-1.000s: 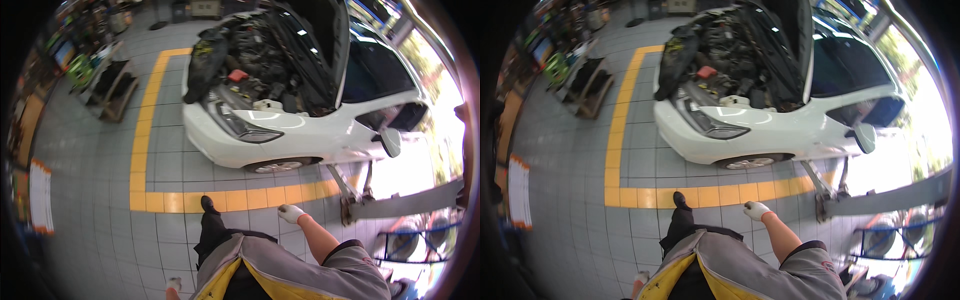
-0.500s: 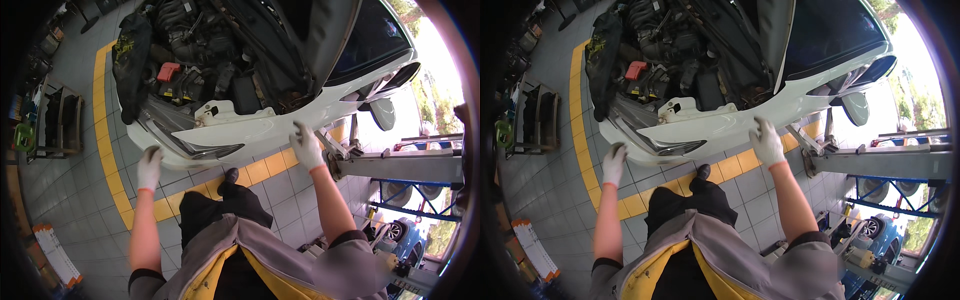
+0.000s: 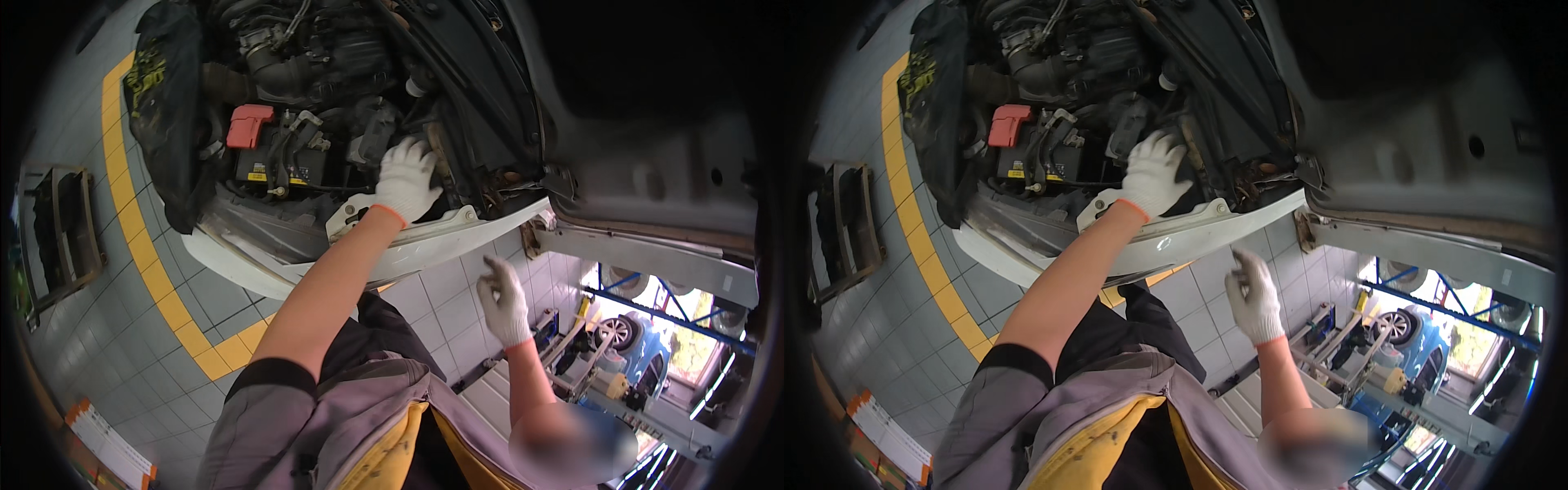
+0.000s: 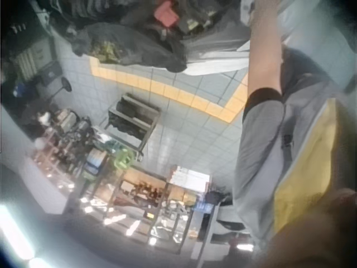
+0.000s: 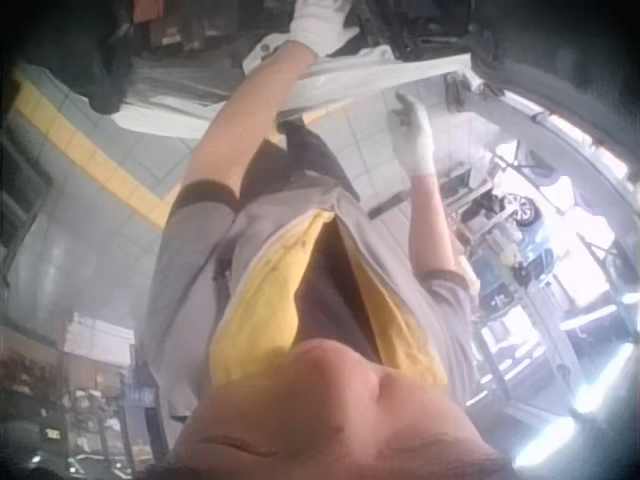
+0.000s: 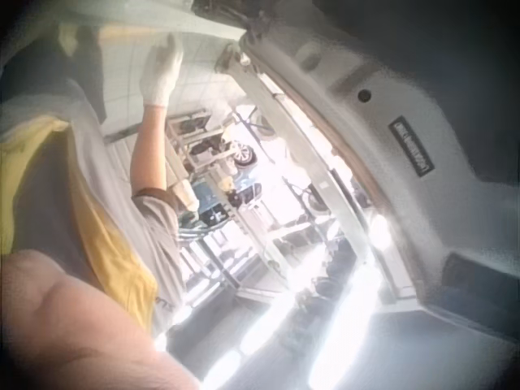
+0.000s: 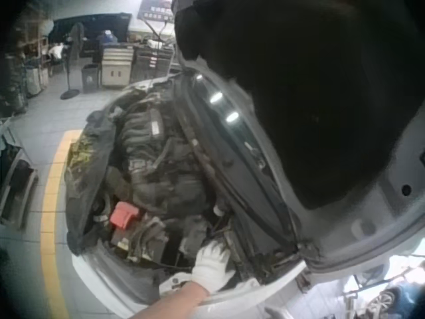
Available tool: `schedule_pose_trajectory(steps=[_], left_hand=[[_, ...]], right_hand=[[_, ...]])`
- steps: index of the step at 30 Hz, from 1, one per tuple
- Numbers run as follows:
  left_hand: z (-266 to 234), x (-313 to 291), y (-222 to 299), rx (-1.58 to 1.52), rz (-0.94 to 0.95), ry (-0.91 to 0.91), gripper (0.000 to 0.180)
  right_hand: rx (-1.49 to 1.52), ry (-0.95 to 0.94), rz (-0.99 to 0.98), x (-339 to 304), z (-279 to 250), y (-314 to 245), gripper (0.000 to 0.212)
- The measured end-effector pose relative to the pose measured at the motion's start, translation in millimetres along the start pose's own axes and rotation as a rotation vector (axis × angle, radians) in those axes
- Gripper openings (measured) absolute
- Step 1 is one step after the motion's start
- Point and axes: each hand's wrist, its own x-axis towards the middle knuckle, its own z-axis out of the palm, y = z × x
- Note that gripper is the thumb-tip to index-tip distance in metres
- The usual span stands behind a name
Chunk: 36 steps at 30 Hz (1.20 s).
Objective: The person uses a green air blow gun to clean the engine bay of a white car with the hood open. They then wipe the engine area with a cloth, remove debris, and pour blue windshield washer fluid into the reservoir. The person closes the hood and walks away.
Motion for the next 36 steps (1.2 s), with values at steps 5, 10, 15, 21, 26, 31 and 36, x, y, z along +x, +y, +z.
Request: schedule_pose_trajectory(steps=[5, 10, 15, 21, 26, 31, 36], left_hand=[[49, 43, 1, 0.245, -0.074, -0.134, 0.055], [59, 53, -9, 0.061, -0.082, 0.008, 0.034], [50, 52, -24, -0.072, -0.098, -0.007, 0.022], [40, 54, -41, -0.192, -0.026, -0.086, 0.02], [38, 53, -22, -0.044, -0.046, -0.15, 0.055], [46, 51, 7, 0.306, -0.023, -0.255, 0.077], [56, 54, 4, 0.246, -0.041, -0.219, 0.059]], right_hand=[[0.063, -0.037, 0.376, -75, 1, 10, 0.043], [-0.003, -0.098, 0.447, -104, 5, 17, 0.04], [-0.008, -0.044, 0.493, -73, 6, 13, 0.036], [0.013, 0.033, 0.254, 7, -9, -10, 0.035], [0.062, 0.04, 0.482, 37, -20, -28, 0.035], [0.124, 0.071, 0.425, 40, -11, -29, 0.037], [-0.057, 0.225, 0.276, 69, -14, -23, 0.037]])
